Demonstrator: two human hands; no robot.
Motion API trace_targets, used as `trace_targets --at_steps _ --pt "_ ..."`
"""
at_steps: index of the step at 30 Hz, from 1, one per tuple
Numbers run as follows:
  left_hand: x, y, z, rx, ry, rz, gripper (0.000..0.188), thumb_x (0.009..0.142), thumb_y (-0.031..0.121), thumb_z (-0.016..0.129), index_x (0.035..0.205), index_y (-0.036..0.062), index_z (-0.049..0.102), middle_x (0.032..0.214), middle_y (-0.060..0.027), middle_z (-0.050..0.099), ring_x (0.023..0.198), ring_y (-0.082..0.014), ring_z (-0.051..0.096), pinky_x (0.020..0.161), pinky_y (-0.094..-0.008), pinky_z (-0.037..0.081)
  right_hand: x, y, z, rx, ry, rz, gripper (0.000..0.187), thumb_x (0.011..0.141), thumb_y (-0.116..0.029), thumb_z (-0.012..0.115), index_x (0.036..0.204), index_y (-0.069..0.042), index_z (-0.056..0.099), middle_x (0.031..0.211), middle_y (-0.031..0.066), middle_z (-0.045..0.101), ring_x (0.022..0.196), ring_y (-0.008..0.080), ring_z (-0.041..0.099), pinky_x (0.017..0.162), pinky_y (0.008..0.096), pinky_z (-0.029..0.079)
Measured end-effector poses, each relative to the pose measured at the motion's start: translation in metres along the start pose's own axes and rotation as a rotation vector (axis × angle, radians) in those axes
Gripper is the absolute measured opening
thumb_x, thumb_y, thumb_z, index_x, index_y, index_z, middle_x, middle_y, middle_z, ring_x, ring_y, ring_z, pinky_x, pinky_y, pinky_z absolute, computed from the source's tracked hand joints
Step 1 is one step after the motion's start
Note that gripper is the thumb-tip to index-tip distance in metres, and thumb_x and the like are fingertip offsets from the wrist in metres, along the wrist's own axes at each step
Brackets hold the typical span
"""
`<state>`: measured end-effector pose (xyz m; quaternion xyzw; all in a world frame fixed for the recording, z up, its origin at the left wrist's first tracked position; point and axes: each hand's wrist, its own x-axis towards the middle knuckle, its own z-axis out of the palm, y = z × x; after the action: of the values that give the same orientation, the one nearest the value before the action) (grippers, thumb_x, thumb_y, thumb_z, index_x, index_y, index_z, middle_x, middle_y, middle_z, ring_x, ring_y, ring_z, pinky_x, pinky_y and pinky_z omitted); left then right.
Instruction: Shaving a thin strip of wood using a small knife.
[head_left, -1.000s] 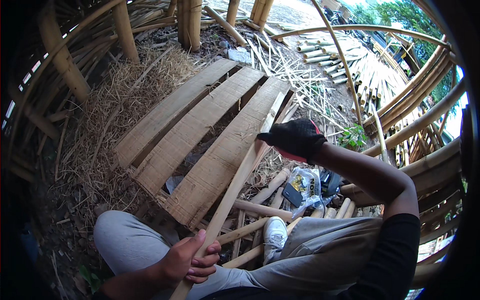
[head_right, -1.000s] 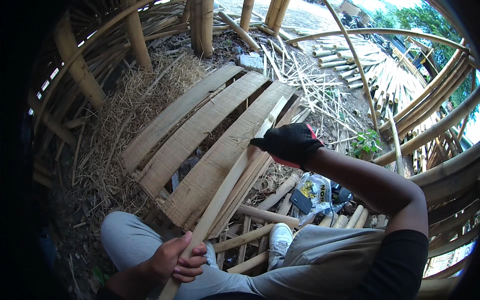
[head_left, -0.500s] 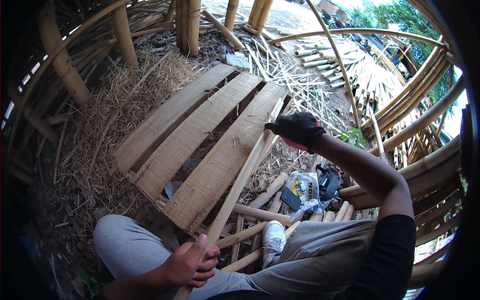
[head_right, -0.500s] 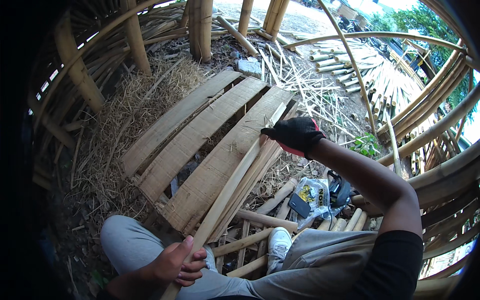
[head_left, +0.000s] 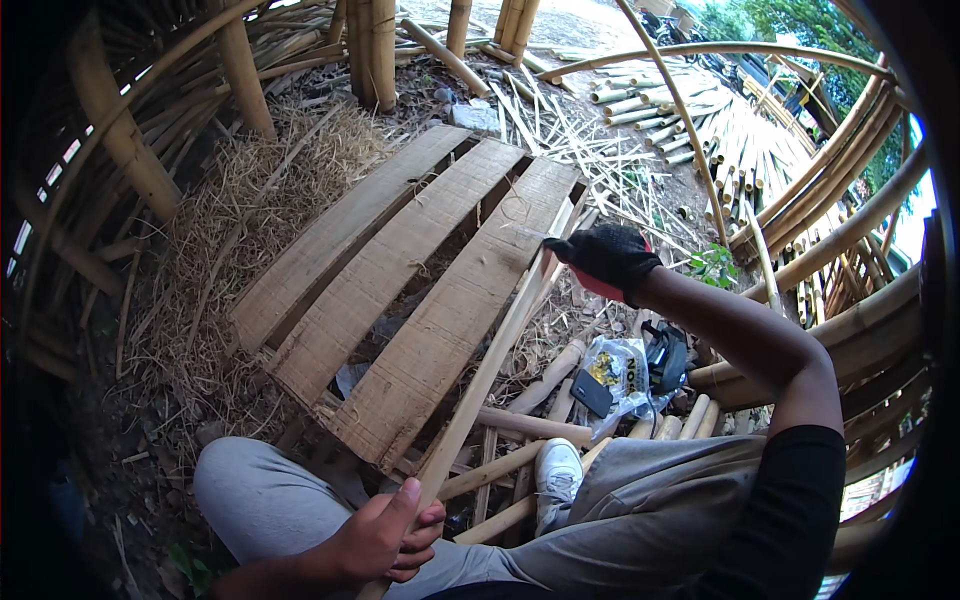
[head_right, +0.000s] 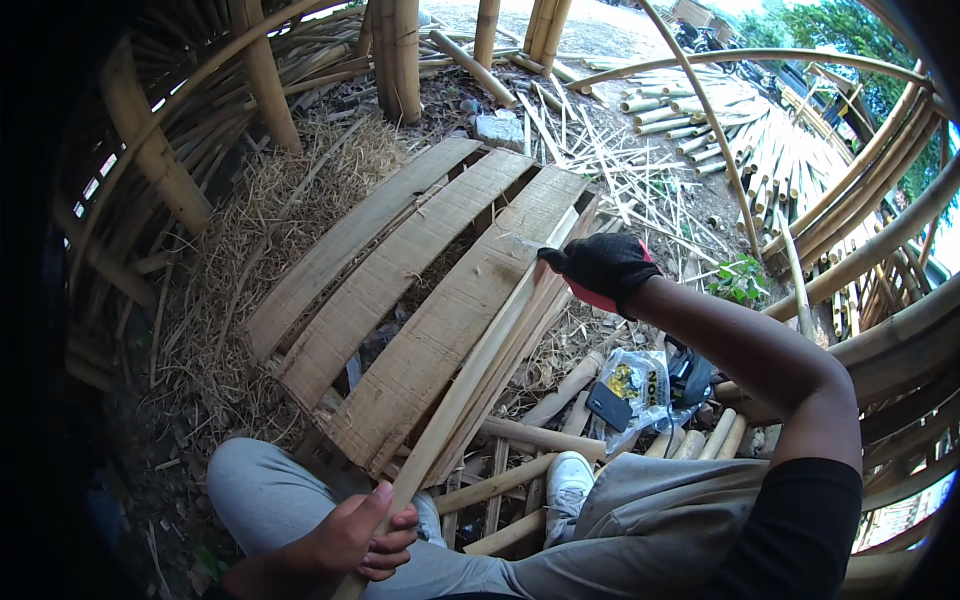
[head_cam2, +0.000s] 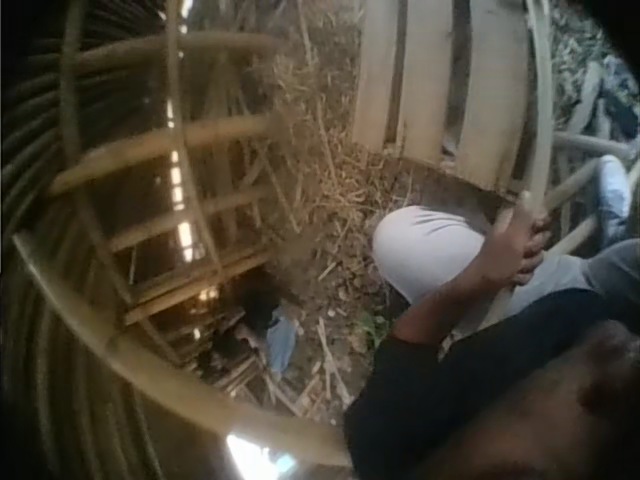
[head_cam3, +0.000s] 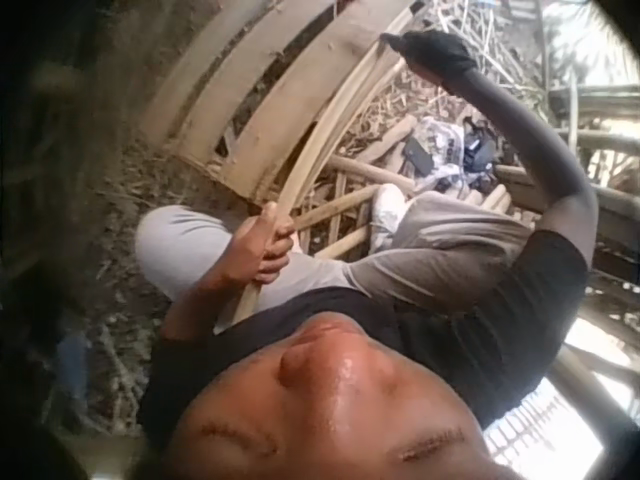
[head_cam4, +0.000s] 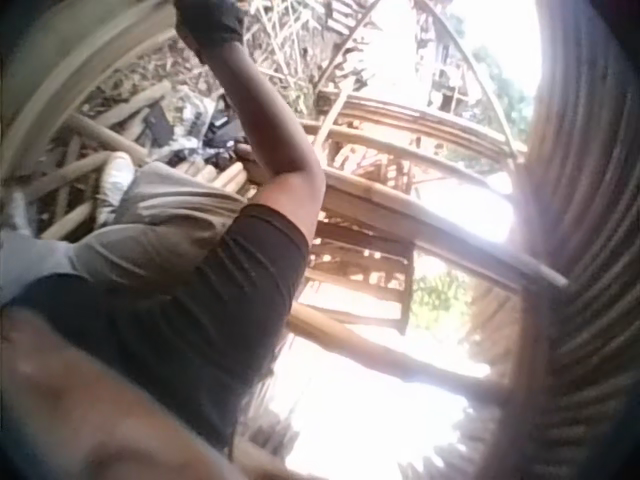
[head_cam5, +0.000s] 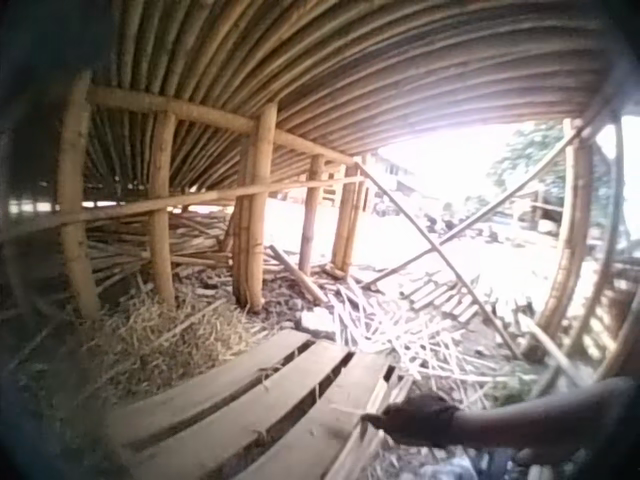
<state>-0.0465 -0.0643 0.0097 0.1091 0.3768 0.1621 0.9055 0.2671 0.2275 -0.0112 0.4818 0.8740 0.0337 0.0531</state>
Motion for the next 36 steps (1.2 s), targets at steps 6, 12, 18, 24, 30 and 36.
trace_targets --at_steps 6,12,18,24,30,36 --pt "-0.005 -0.002 -0.001 0.004 0.019 0.029 0.042 0.101 0.052 0.025 0.087 0.0127 0.034 0.063 0.0041 0.027 0.048 -0.0069 0.026 0.042 -0.0222 0.024 -0.02 -0.044 -0.009 0.251 -0.104 -0.248 0.059 0.096 -0.056 0.037 0.08 -0.009 0.069 0.07 0.0185 0.064 0.069 0.0355 0.066 0.067 0.0426 0.052" --pt "-0.003 -0.003 -0.003 -0.022 -0.007 0.019 0.042 0.101 0.051 0.025 0.087 0.0123 0.034 0.062 0.0038 0.028 0.046 -0.0067 0.026 0.04 -0.0218 0.026 -0.065 -0.112 -0.034 0.36 -0.24 -0.132 0.062 0.096 -0.06 0.034 0.083 -0.009 0.068 0.07 0.0177 0.064 0.07 0.0371 0.066 0.069 0.0447 0.051" --pt "-0.013 0.0 0.002 -0.061 0.003 0.117 0.042 0.101 0.05 0.027 0.085 0.0119 0.035 0.059 0.0037 0.028 0.044 -0.0062 0.025 0.04 -0.0212 0.025 -0.039 -0.082 -0.051 0.361 0.205 -0.063 0.048 0.096 -0.05 0.044 0.077 -0.012 0.066 0.068 0.0111 0.064 0.062 0.0286 0.065 0.057 0.0397 0.049" --pt "-0.035 0.022 0.016 -0.255 0.074 0.254 0.044 0.099 0.051 0.034 0.082 0.0107 0.037 0.056 0.0039 0.029 0.043 -0.0061 0.025 0.04 -0.0207 0.025 -0.006 -0.014 -0.034 0.118 0.31 0.238 0.034 0.096 -0.032 0.044 0.119 -0.01 0.056 0.079 0.017 0.063 0.074 0.0372 0.063 0.063 0.0473 0.049" --pt "-0.023 0.032 0.022 -0.293 0.061 0.291 0.041 0.099 0.049 0.035 0.082 0.0109 0.037 0.057 0.0032 0.029 0.043 -0.0068 0.027 0.04 -0.0217 0.026 0.005 -0.018 -0.004 -0.106 0.168 -0.606 0.036 0.095 -0.017 0.047 0.13 -0.021 0.053 0.079 0.0101 0.057 0.059 0.0273 0.061 0.046 0.0387 0.047" --pt "-0.009 0.036 0.02 -0.308 0.07 0.265 0.039 0.098 0.047 0.035 0.082 0.0123 0.039 0.057 0.003 0.031 0.044 -0.0077 0.029 0.041 -0.0223 0.027 0.061 0.107 0.003 -0.372 0.058 0.144 0.038 0.097 -0.015 0.039 0.134 -0.016 0.047 0.094 0.0117 0.062 0.08 0.0307 0.064 0.063 0.0412 0.053"
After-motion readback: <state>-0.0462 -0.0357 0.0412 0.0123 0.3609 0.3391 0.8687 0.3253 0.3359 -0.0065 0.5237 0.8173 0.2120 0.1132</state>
